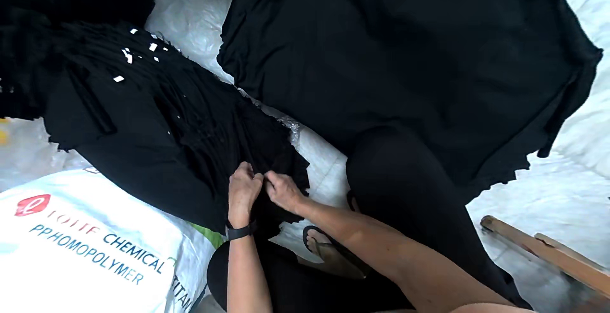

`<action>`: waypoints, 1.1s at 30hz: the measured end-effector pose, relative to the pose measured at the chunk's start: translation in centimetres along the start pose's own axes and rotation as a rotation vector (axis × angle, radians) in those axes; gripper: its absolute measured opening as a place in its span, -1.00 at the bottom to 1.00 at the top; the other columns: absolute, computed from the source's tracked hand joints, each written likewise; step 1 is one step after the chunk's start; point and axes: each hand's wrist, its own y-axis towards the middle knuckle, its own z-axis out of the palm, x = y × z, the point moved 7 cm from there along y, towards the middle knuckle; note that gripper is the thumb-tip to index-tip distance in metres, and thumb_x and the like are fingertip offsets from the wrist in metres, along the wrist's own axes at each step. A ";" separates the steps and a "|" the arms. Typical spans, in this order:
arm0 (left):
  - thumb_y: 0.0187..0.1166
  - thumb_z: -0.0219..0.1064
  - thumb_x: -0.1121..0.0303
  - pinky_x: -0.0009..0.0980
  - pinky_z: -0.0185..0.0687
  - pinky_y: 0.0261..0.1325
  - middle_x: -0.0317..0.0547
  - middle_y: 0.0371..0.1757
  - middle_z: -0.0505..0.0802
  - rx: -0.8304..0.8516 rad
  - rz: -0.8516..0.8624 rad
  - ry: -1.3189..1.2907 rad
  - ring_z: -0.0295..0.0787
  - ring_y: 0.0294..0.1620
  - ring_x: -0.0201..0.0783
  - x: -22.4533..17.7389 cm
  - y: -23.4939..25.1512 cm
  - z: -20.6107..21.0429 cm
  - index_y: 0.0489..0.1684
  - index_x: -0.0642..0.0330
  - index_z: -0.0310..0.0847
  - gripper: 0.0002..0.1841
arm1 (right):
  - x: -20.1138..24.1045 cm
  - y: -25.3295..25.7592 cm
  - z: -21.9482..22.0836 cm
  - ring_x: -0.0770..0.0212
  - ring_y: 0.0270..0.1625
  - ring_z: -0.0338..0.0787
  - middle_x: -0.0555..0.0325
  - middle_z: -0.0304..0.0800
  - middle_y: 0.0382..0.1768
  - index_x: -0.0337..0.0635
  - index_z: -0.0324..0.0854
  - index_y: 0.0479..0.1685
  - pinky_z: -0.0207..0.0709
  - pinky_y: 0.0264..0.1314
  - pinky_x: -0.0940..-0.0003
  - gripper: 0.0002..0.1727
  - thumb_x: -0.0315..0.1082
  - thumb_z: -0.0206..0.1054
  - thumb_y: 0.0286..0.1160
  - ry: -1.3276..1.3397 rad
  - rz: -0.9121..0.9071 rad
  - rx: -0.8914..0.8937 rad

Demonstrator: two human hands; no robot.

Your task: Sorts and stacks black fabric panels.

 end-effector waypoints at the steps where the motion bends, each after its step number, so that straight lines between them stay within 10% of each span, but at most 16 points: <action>1: 0.62 0.30 0.45 0.22 0.56 0.31 0.32 0.15 0.81 -0.083 0.050 0.040 0.76 0.20 0.23 -0.8 -0.6 -0.8 0.30 0.42 0.60 -0.66 | 0.3 -0.5 0.7 -0.12 0.34 0.79 -0.30 0.80 0.22 -0.47 0.64 0.33 0.52 0.51 0.08 -0.61 -0.44 0.08 0.71 -0.004 -0.050 0.038; 6: 0.68 0.28 0.38 0.27 0.66 0.18 0.36 0.04 0.83 -0.147 0.232 0.090 0.81 0.09 0.29 -5.0 0.3 0.8 0.11 0.42 0.70 -0.73 | -0.5 -2.5 2.4 -0.18 0.55 0.58 -0.31 0.62 0.46 -0.26 0.53 0.61 0.38 0.64 0.08 -0.49 -0.32 0.13 0.71 -0.138 -0.065 0.130; 10: 0.68 0.32 -0.04 0.36 0.62 0.15 0.47 0.02 0.81 -0.018 0.143 0.131 0.76 0.13 0.42 -5.6 4.9 6.8 0.04 0.49 0.68 -0.43 | -0.8 -4.0 1.3 -0.21 0.25 0.82 -0.36 0.85 0.07 -0.53 0.78 -0.01 0.56 0.44 0.01 -0.68 -0.39 0.28 0.57 0.002 -0.058 -0.033; 14: 0.67 0.32 0.30 0.34 0.58 0.25 0.52 0.11 0.78 0.016 0.095 0.165 0.73 0.23 0.43 -5.4 6.0 8.0 0.04 0.54 0.67 -0.66 | -4.9 -2.2 -1.3 0.06 -0.04 0.77 -0.20 0.82 -0.16 -0.49 0.75 -0.13 0.59 0.17 0.14 -0.75 -0.56 0.14 0.64 0.390 0.402 -0.258; 17: 0.59 0.38 0.34 0.32 0.59 0.17 0.48 -0.03 0.79 0.013 0.080 0.044 0.75 0.09 0.39 -3.9 5.2 6.4 -0.08 0.54 0.68 -0.69 | -7.4 -0.3 -3.6 -0.04 0.16 0.75 -0.25 0.77 0.10 -0.43 0.71 0.13 0.56 0.33 0.08 -0.72 -0.54 0.10 0.71 0.378 0.545 -0.394; 24: 0.54 0.39 0.45 0.09 0.61 0.16 0.27 -0.07 0.79 -0.038 -0.014 -0.061 0.76 0.00 0.13 -0.9 1.7 2.8 0.07 0.46 0.62 -0.74 | -7.1 3.4 -5.3 -0.17 0.42 0.62 -0.18 0.63 0.44 -0.24 0.66 0.42 0.46 0.48 -0.08 -0.64 -0.38 0.25 0.73 0.226 0.440 -0.369; 33: 0.54 0.37 0.51 -0.03 0.65 0.06 0.18 -0.16 0.75 0.016 -0.034 -0.159 0.75 -0.13 -0.01 0.6 2.0 2.8 -0.03 0.43 0.59 -0.82 | -4.3 2.5 -6.0 -0.26 0.34 0.61 -0.23 0.71 0.16 -0.34 0.80 -0.13 0.44 0.35 -0.20 -0.83 -0.38 0.43 0.54 -0.052 0.279 -0.496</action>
